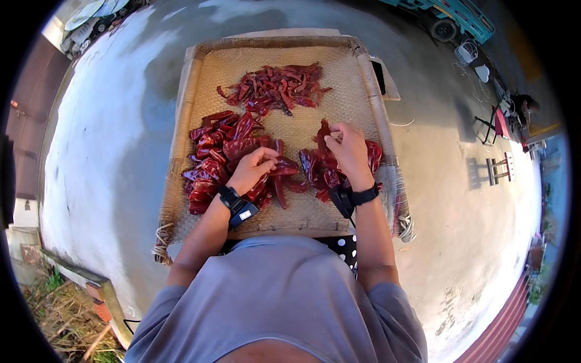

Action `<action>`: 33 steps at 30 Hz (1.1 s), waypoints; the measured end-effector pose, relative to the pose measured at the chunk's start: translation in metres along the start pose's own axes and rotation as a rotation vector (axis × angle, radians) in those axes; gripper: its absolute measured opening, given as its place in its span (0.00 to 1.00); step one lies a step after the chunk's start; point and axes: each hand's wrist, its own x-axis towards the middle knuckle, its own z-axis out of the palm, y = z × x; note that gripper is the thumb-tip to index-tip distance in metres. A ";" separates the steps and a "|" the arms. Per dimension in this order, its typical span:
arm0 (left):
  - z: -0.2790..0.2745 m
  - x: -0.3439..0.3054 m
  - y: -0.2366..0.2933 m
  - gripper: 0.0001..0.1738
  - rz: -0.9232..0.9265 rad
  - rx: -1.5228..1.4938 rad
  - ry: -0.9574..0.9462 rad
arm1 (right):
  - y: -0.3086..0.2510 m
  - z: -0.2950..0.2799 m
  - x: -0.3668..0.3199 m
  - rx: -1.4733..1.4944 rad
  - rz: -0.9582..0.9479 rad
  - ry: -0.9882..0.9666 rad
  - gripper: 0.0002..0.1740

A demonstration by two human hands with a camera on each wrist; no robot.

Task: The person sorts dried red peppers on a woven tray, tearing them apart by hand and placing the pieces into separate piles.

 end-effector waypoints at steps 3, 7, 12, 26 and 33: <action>-0.001 -0.001 0.001 0.15 0.028 -0.042 -0.016 | -0.032 0.003 -0.009 0.383 0.154 -0.037 0.11; 0.001 -0.007 0.013 0.16 -0.024 -0.184 -0.046 | -0.043 0.034 -0.027 0.769 0.271 -0.100 0.12; 0.000 -0.002 -0.001 0.16 0.062 -0.235 -0.156 | -0.048 0.059 -0.045 0.970 0.400 -0.190 0.17; 0.008 -0.019 0.053 0.17 0.186 -0.048 0.327 | -0.030 0.048 -0.020 -0.343 -0.163 0.038 0.16; -0.010 -0.043 0.084 0.19 0.253 0.687 0.678 | -0.011 0.077 -0.002 -0.539 0.026 -0.151 0.21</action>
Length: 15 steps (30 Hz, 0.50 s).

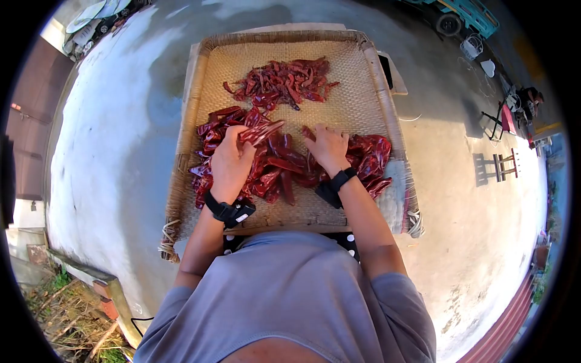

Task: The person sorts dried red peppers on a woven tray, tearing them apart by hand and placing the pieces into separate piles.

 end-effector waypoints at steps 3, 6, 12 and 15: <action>-0.010 -0.002 -0.010 0.21 0.053 0.302 0.104 | -0.005 0.002 0.007 0.069 0.086 -0.137 0.20; -0.013 -0.004 0.002 0.22 0.053 0.226 0.004 | -0.005 0.005 0.014 0.125 0.113 -0.192 0.17; 0.020 -0.022 0.015 0.16 0.182 -0.036 -0.573 | 0.013 -0.001 0.010 0.401 0.129 0.113 0.11; 0.042 -0.023 0.016 0.16 0.237 -0.034 -0.648 | 0.011 -0.026 0.001 0.505 0.136 0.300 0.12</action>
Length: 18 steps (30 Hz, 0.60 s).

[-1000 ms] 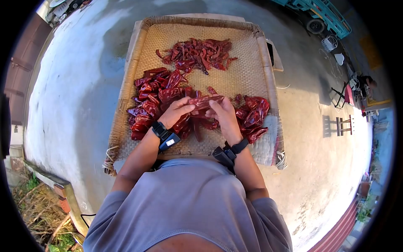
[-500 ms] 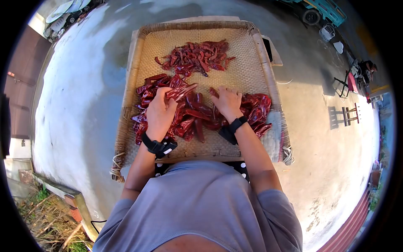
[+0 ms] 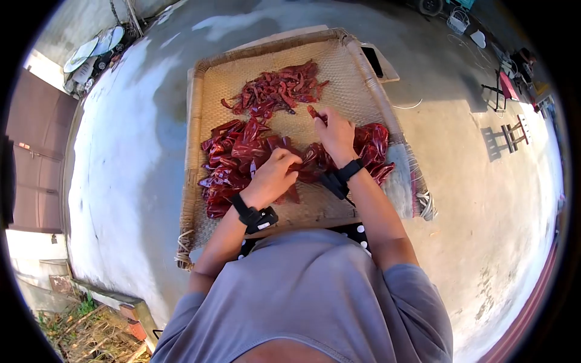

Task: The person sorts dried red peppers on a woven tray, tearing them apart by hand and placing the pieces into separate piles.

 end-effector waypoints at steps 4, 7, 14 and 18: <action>0.020 0.020 -0.005 0.16 -0.030 0.202 -0.121 | -0.039 -0.015 -0.013 0.411 -0.081 -0.237 0.16; 0.031 0.026 -0.011 0.15 -0.003 0.238 -0.125 | -0.036 -0.027 -0.022 0.387 -0.228 -0.326 0.18; 0.024 0.012 -0.018 0.11 0.091 -0.036 0.142 | 0.000 -0.022 -0.043 0.156 -0.265 -0.349 0.14; 0.005 0.000 0.000 0.12 -0.042 -0.198 0.151 | -0.014 -0.029 -0.059 0.396 -0.232 -0.409 0.11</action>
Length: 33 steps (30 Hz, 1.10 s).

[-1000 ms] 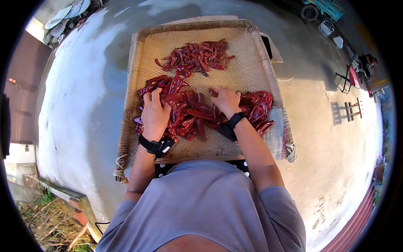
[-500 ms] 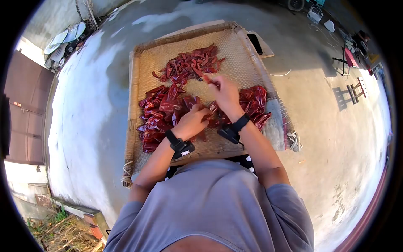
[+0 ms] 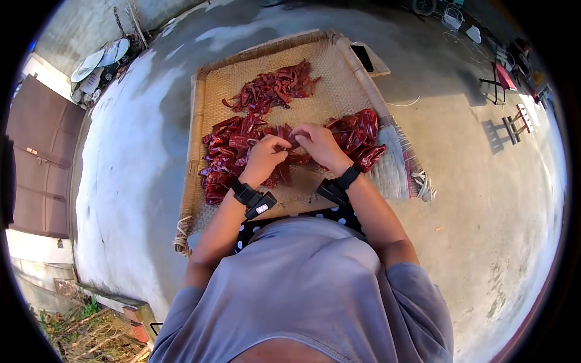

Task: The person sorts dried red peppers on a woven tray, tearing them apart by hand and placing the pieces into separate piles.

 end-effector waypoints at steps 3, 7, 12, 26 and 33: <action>0.001 -0.003 -0.006 0.11 -0.041 -0.160 0.063 | 0.013 0.010 -0.002 0.215 0.067 -0.008 0.12; -0.014 -0.011 -0.009 0.13 -0.078 -0.102 0.104 | 0.007 0.001 -0.006 0.110 0.153 0.050 0.12; -0.052 -0.029 -0.006 0.14 -0.081 0.133 0.159 | 0.016 -0.006 0.003 -0.852 0.057 0.223 0.13; -0.068 -0.064 -0.015 0.18 -0.138 0.595 0.408 | 0.028 0.004 0.013 -0.955 0.156 0.041 0.26; -0.053 -0.050 0.001 0.22 -0.040 0.091 0.169 | -0.015 0.003 0.008 -0.452 -0.090 0.224 0.20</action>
